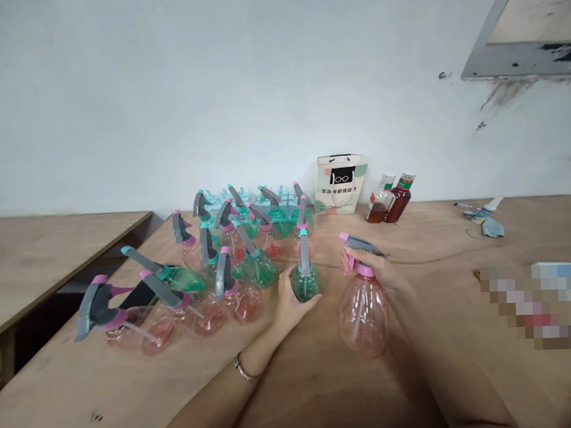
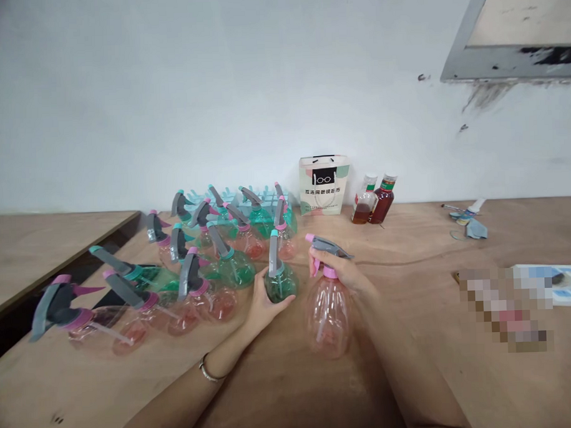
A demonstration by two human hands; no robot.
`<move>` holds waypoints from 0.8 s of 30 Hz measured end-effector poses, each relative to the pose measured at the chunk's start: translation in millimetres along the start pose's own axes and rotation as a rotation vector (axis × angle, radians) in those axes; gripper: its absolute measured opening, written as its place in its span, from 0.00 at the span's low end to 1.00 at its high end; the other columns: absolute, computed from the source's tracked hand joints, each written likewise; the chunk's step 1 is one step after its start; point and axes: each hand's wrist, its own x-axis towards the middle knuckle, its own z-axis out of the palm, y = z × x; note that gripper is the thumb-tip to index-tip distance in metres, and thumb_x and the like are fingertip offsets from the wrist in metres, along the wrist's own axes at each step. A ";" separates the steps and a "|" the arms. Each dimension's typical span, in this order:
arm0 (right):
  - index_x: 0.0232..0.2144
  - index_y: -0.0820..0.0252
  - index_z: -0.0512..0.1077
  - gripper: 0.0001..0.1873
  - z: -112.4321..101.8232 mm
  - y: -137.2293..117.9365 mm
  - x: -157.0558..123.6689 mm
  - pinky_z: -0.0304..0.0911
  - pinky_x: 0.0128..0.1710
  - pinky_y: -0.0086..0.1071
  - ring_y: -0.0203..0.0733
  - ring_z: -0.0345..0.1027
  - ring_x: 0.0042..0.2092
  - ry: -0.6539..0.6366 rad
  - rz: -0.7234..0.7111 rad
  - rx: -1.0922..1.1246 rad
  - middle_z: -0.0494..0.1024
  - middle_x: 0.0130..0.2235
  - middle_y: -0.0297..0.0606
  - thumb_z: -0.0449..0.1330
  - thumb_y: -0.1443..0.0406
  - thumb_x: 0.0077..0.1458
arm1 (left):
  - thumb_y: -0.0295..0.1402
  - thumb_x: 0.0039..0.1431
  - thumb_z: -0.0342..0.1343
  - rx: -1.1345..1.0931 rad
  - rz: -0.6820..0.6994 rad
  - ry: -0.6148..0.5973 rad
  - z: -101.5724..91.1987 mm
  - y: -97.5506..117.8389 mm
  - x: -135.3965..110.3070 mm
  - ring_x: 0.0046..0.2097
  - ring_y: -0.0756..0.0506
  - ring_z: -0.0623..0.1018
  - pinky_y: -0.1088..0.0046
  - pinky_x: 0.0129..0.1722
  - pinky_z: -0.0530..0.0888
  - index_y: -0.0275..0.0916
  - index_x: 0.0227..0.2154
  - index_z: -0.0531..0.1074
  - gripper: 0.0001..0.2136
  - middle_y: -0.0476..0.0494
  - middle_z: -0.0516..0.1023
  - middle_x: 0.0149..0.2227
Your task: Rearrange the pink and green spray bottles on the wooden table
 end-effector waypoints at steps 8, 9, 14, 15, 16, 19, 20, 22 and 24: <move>0.48 0.52 0.76 0.25 -55.7 12.2 14.2 0.70 0.45 0.39 0.46 0.76 0.45 0.498 -0.042 -0.169 0.82 0.42 0.38 0.67 0.50 0.50 | 0.38 0.43 0.70 -0.015 -0.016 -0.025 -0.3 -0.8 -0.6 0.59 0.36 0.69 0.51 0.60 0.66 0.42 0.57 0.56 0.39 0.38 0.65 0.54; 0.49 0.52 0.76 0.27 -67.4 15.9 16.8 0.70 0.46 0.40 0.47 0.76 0.45 0.619 -0.079 -0.231 0.82 0.43 0.38 0.67 0.50 0.49 | 0.37 0.42 0.70 -0.017 -0.019 -0.031 0.0 -1.2 -0.9 0.59 0.36 0.69 0.51 0.60 0.66 0.42 0.57 0.56 0.40 0.38 0.65 0.55; 0.42 0.63 0.79 0.28 -114.2 32.2 22.1 0.68 0.51 0.45 0.52 0.76 0.47 1.040 -0.285 -0.485 0.82 0.42 0.45 0.66 0.48 0.47 | 0.37 0.41 0.70 -0.018 -0.015 -0.038 1.6 -4.1 -2.0 0.58 0.36 0.69 0.51 0.61 0.65 0.42 0.57 0.56 0.40 0.39 0.65 0.54; 0.42 0.63 0.79 0.27 -120.8 34.9 22.3 0.68 0.51 0.45 0.52 0.76 0.46 1.065 -0.302 -0.512 0.82 0.42 0.45 0.66 0.48 0.47 | 0.37 0.42 0.70 -0.018 -0.010 -0.036 1.7 -4.5 -2.0 0.58 0.36 0.69 0.51 0.61 0.65 0.42 0.57 0.56 0.40 0.39 0.65 0.54; 0.42 0.63 0.78 0.27 -127.0 37.7 22.5 0.68 0.50 0.45 0.51 0.76 0.46 1.077 -0.311 -0.532 0.82 0.41 0.45 0.65 0.48 0.47 | 0.38 0.42 0.70 -0.018 -0.006 -0.035 1.7 -4.7 -1.9 0.58 0.36 0.69 0.51 0.60 0.65 0.42 0.57 0.56 0.40 0.39 0.65 0.54; 0.44 0.62 0.75 0.27 -144.5 49.3 24.1 0.68 0.50 0.45 0.49 0.76 0.44 1.118 -0.346 -0.582 0.81 0.42 0.46 0.64 0.49 0.49 | 0.38 0.42 0.70 -0.027 -0.002 -0.042 1.7 -4.9 -1.6 0.58 0.36 0.69 0.51 0.61 0.65 0.42 0.57 0.56 0.40 0.39 0.65 0.54; 0.46 0.62 0.72 0.27 -150.2 55.1 24.6 0.68 0.50 0.45 0.48 0.76 0.44 1.141 -0.363 -0.602 0.80 0.43 0.46 0.64 0.50 0.49 | 0.38 0.42 0.69 -0.032 -0.004 -0.046 1.7 -4.8 -1.6 0.58 0.36 0.69 0.51 0.61 0.65 0.42 0.57 0.56 0.39 0.39 0.65 0.54; 0.51 0.60 0.65 0.32 -161.0 70.6 24.6 0.68 0.50 0.46 0.48 0.75 0.44 1.192 -0.350 -0.665 0.78 0.45 0.46 0.65 0.52 0.47 | 0.39 0.43 0.69 -0.042 -0.009 -0.052 1.7 -4.8 -1.4 0.58 0.36 0.68 0.50 0.61 0.65 0.42 0.57 0.56 0.39 0.38 0.65 0.54; 0.53 0.60 0.58 0.37 -170.2 89.1 22.7 0.67 0.50 0.49 0.51 0.74 0.46 1.209 -0.274 -0.736 0.75 0.47 0.47 0.66 0.53 0.44 | 0.39 0.43 0.69 -0.048 -0.009 -0.060 1.7 -4.8 -1.4 0.58 0.36 0.68 0.50 0.61 0.65 0.42 0.57 0.56 0.39 0.38 0.64 0.54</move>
